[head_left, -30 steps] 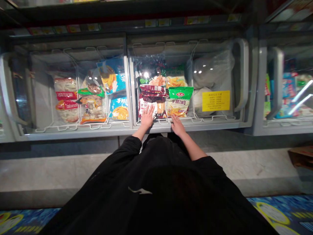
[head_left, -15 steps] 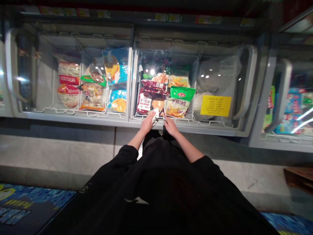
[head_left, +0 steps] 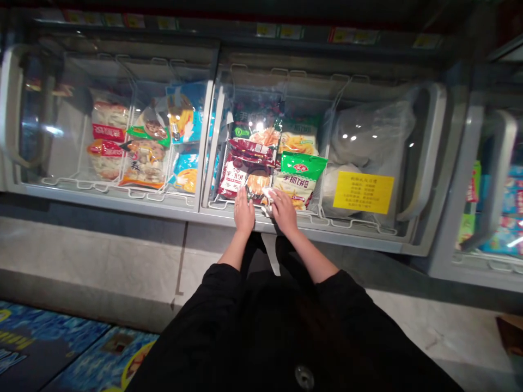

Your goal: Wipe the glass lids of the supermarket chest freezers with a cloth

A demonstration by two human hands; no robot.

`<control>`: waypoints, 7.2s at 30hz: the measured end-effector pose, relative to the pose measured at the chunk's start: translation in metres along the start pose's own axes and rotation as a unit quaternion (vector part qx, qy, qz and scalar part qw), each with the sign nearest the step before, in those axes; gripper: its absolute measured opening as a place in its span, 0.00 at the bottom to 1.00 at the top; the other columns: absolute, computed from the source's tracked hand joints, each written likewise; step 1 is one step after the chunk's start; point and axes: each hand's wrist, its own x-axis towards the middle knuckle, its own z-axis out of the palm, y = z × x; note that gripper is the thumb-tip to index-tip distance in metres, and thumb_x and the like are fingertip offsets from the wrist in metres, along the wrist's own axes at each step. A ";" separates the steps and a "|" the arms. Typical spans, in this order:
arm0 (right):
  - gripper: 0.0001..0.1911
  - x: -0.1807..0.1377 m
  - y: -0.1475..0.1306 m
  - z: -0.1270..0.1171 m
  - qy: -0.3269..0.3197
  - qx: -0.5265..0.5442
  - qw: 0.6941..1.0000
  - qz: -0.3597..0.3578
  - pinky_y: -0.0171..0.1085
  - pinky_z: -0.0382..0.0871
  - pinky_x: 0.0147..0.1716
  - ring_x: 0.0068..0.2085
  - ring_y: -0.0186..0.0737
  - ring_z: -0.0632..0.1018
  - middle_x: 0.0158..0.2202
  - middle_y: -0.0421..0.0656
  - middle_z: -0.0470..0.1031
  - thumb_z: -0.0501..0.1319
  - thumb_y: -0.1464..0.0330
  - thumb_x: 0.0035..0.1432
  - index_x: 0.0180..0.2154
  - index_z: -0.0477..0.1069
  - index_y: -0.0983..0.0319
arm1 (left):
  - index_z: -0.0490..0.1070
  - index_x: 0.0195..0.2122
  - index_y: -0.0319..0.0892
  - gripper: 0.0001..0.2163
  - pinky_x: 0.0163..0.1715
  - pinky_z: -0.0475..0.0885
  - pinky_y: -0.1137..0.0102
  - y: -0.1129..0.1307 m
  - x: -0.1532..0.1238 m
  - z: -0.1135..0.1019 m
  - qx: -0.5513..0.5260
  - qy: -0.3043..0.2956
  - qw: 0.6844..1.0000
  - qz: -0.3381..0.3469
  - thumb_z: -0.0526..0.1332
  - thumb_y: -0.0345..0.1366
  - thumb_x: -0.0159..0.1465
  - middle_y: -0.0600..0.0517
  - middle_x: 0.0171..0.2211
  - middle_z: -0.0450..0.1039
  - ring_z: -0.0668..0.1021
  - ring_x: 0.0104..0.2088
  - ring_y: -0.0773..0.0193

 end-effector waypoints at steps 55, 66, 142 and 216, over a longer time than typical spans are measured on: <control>0.23 0.118 0.047 -0.072 -0.007 -0.207 0.966 -0.156 0.43 0.39 0.56 0.57 0.35 0.43 0.57 0.32 0.44 0.42 0.71 0.56 0.54 0.46 0.53 | 0.18 0.54 0.48 0.31 0.56 0.44 0.57 0.023 0.021 0.020 0.154 0.004 0.986 -0.059 0.43 0.29 0.58 0.58 0.57 0.34 0.41 0.55 0.60; 0.25 0.093 0.056 -0.061 0.039 -0.210 0.973 -0.089 0.46 0.43 0.54 0.57 0.39 0.44 0.57 0.37 0.45 0.44 0.74 0.54 0.55 0.47 0.56 | 0.30 0.57 0.47 0.26 0.57 0.40 0.62 0.094 0.121 0.021 0.141 -0.049 0.987 0.067 0.43 0.30 0.60 0.62 0.57 0.31 0.37 0.56 0.68; 0.25 0.182 0.148 -0.174 0.186 -0.232 0.949 0.109 0.49 0.44 0.52 0.57 0.42 0.42 0.58 0.44 0.39 0.39 0.71 0.57 0.56 0.40 0.64 | 0.42 0.57 0.46 0.25 0.56 0.41 0.63 0.141 0.202 0.055 0.170 -0.021 0.982 0.079 0.46 0.30 0.58 0.58 0.56 0.39 0.41 0.56 0.64; 0.29 -0.018 0.091 -0.017 0.032 -0.197 0.979 -0.038 0.49 0.38 0.54 0.57 0.41 0.39 0.58 0.37 0.38 0.48 0.67 0.54 0.56 0.40 0.59 | 0.37 0.57 0.41 0.26 0.54 0.38 0.58 0.078 0.055 0.086 0.177 -0.102 0.967 0.150 0.45 0.26 0.58 0.55 0.58 0.30 0.35 0.56 0.62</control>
